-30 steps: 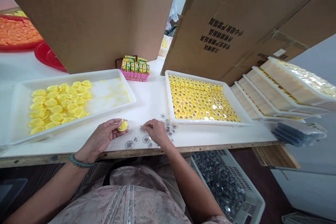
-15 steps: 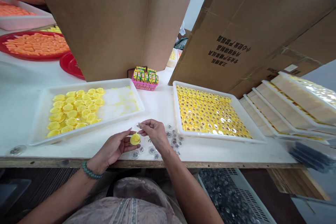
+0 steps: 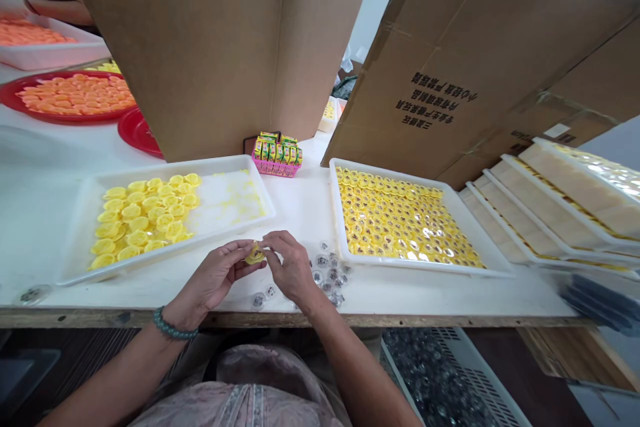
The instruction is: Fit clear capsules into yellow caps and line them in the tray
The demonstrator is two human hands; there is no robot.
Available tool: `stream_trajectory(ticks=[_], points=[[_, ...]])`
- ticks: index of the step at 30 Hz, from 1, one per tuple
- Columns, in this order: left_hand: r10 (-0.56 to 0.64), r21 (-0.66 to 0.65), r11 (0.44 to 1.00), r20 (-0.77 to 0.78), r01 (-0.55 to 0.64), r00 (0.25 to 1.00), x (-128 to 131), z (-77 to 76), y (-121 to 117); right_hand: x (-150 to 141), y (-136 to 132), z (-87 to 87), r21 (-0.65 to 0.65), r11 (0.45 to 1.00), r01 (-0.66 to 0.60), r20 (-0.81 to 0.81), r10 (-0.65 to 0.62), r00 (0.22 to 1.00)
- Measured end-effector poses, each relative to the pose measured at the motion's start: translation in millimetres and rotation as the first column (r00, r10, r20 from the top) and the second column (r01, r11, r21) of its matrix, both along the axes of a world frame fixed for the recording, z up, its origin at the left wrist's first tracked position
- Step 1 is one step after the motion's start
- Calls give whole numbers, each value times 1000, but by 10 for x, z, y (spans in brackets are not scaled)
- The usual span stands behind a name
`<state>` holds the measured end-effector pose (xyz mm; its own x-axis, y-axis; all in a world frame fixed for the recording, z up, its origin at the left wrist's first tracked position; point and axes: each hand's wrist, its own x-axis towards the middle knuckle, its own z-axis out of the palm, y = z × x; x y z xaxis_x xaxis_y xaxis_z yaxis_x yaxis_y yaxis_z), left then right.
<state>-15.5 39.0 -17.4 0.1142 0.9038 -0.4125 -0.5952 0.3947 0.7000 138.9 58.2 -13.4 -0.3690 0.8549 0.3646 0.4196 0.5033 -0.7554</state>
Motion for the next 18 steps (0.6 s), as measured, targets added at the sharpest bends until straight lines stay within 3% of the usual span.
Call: stream_trajectory(ticks=[5, 9, 14, 18], points=[[33, -13, 999, -14, -33, 999, 156, -19, -44, 26, -122, -81, -56, 993, 108, -24, -110, 994], [29, -19, 999, -21, -30, 999, 250, -40, -75, 96, -205, -119, -79, 996, 35, 29, -32, 999], [65, -80, 994, -45, -69, 997, 315, -79, -64, 197, -270, -25, -119, 992, -33, 83, 43, 996], [108, -72, 991, -89, -115, 990, 348, -88, -54, 177, -294, -18, -124, 987, 100, 25, -98, 995]])
